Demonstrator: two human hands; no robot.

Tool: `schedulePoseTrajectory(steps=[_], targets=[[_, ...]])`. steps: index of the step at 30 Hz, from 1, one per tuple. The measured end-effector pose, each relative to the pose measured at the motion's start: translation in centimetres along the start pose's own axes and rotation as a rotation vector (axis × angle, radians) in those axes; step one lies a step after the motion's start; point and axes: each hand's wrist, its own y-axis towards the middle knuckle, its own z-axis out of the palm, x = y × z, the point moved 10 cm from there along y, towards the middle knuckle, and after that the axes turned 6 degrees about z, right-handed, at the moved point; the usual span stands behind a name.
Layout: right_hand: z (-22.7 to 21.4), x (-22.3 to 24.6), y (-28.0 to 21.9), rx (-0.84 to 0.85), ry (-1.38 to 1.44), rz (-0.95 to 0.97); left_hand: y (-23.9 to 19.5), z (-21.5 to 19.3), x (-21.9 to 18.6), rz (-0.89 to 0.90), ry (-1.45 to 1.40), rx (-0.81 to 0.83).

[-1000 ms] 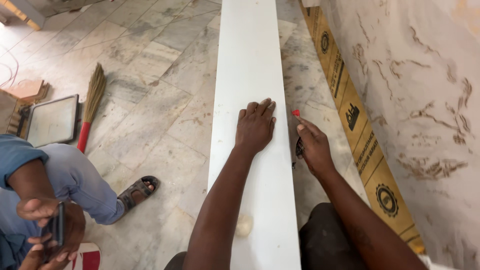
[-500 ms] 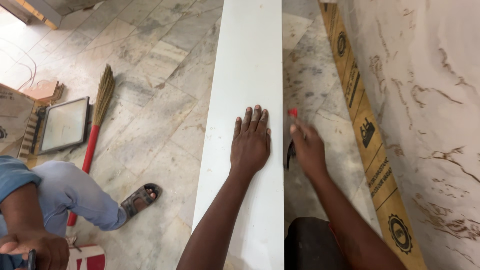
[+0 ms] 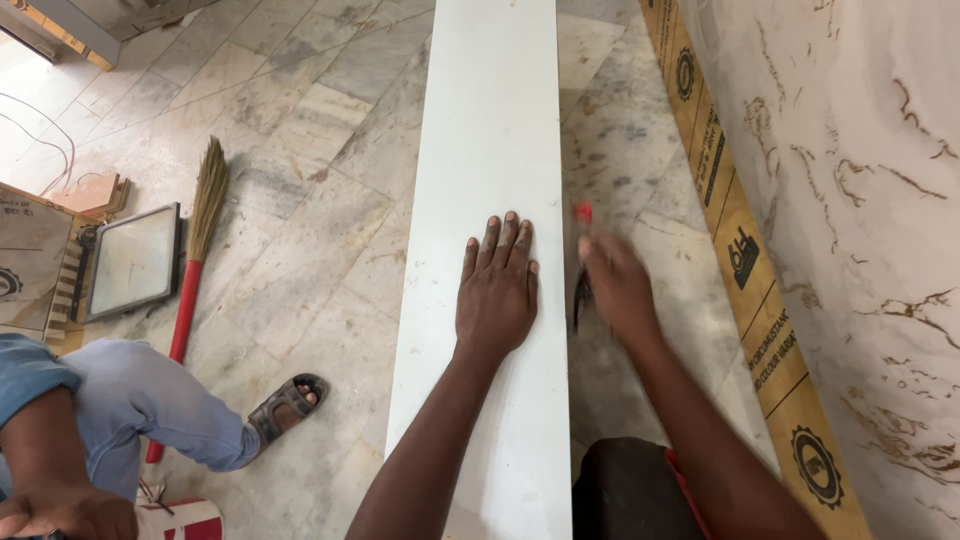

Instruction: The person uses a hand scraper to smooth the surface of a long white plastic sheet placed on the floor. They repeatedly scrape along the edges and surface, occasionally wiping away debris with their hand.

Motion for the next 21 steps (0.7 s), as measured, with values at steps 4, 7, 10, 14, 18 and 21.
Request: schedulePoseTrajectory(steps=[4,7,10,14,18,21], targets=[[-0.8,-1.0,-9.5,0.019,0.044,-0.253,0.0,0.3,0.2,-0.008,0.001,0.009],[-0.5,-2.4,-8.8,0.016,0.022,-0.167,-0.1,0.6,0.2,-0.009,-0.013,0.011],[-0.1,-0.4,-1.7,-0.018,0.004,-0.155,0.0,0.2,0.0,0.0,-0.005,-0.002],[0.8,5.2,8.8,-0.026,0.027,-0.265,0.0,0.0,-0.1,-0.001,0.01,0.012],[2.7,4.0,15.7,0.122,0.208,0.121,0.0,0.2,0.0,-0.008,-0.003,0.036],[2.1,4.4,14.5,0.098,0.101,0.016,0.2,0.1,0.0,-0.012,-0.001,0.042]])
